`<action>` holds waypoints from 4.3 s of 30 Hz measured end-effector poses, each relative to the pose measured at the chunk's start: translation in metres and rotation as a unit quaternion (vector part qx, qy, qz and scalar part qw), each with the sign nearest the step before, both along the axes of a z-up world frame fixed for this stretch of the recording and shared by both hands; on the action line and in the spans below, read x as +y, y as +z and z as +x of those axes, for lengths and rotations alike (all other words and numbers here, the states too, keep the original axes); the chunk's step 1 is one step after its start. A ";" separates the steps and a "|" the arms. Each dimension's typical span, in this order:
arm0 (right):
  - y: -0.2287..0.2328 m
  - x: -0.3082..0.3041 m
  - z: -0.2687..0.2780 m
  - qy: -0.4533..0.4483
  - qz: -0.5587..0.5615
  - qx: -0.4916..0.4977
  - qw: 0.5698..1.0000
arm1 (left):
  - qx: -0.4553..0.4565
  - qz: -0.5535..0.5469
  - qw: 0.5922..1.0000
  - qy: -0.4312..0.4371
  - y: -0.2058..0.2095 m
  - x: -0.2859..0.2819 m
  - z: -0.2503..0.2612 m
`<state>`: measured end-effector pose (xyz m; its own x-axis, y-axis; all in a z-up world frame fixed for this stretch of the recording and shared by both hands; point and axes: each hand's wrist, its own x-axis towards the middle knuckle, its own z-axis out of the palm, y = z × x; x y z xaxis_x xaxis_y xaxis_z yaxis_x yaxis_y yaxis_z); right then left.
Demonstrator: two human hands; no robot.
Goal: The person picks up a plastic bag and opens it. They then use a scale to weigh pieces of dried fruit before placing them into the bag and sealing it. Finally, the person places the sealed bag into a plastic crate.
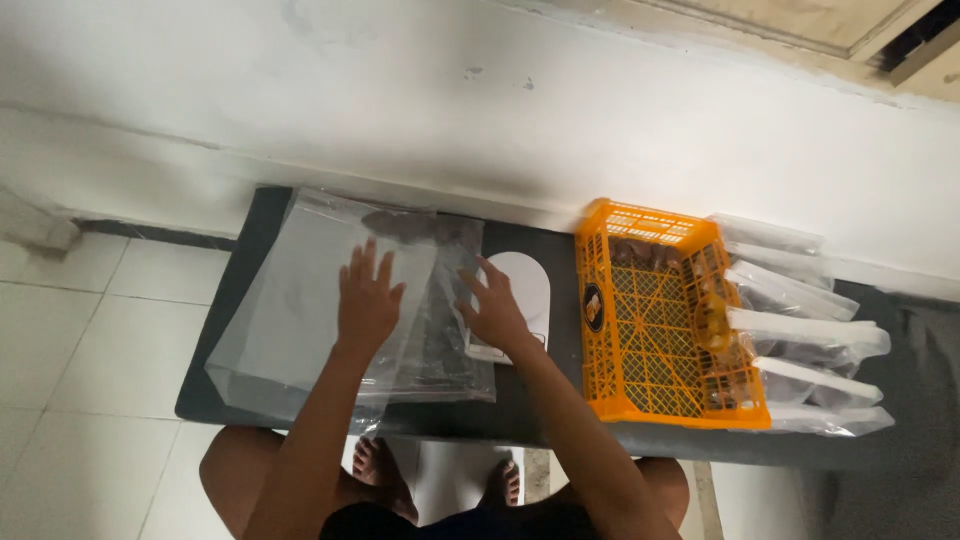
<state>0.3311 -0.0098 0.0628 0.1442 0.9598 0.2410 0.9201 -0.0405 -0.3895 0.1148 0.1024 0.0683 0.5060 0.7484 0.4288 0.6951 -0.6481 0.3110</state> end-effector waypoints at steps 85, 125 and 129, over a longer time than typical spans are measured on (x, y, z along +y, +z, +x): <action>-0.115 -0.154 -0.059 -0.184 0.165 0.248 0.937 | 0.160 -0.207 0.965 -0.024 -0.080 -0.075 -0.071; -0.026 0.045 -0.044 -0.012 -0.079 -0.071 0.994 | 0.198 -0.160 0.967 -0.001 -0.056 0.009 0.020; -0.056 0.076 -0.049 -0.034 -0.146 -0.030 0.988 | 0.228 -0.157 0.960 0.052 -0.073 0.035 0.030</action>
